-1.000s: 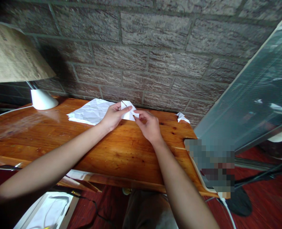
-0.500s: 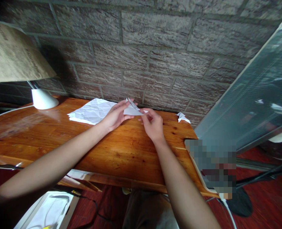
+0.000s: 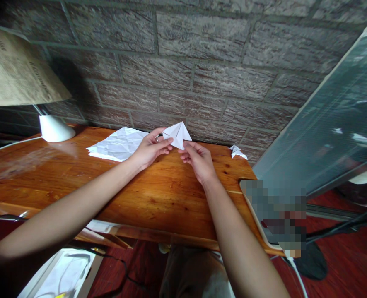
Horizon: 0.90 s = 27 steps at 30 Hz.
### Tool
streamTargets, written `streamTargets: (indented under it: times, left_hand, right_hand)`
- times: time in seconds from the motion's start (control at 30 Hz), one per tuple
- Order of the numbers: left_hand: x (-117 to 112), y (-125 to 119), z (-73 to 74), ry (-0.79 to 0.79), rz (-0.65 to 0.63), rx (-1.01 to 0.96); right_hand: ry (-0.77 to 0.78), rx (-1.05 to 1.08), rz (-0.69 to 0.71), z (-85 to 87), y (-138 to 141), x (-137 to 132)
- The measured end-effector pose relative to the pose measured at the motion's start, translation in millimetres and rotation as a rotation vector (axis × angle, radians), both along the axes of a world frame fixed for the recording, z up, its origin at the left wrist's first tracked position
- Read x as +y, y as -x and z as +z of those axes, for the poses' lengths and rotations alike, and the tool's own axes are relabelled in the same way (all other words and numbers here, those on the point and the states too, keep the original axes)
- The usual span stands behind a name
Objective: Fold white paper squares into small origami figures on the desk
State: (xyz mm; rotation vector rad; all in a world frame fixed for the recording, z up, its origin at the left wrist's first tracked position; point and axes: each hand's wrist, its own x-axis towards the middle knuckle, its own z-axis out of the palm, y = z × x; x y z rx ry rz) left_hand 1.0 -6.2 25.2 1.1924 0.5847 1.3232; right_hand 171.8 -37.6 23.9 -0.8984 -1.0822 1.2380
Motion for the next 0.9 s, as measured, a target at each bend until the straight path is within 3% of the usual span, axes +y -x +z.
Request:
streamTargets:
  times: [0.2,0.67,0.9]
  left_hand:
    - [2,0,0.6,0.058,0.015,-0.032]
    - [1,-1,3.0,0.083,0.024,-0.046]
    - [3,-1,2.3,0.096,0.03,-0.06]
  right_hand:
    - [-0.151,-0.05,-0.062,0.3,-2,1]
    - [-0.366,-0.508,-0.129,-11.4,-3,1]
    - [-0.399,-0.504,-0.114,-8.5,-2,-1]
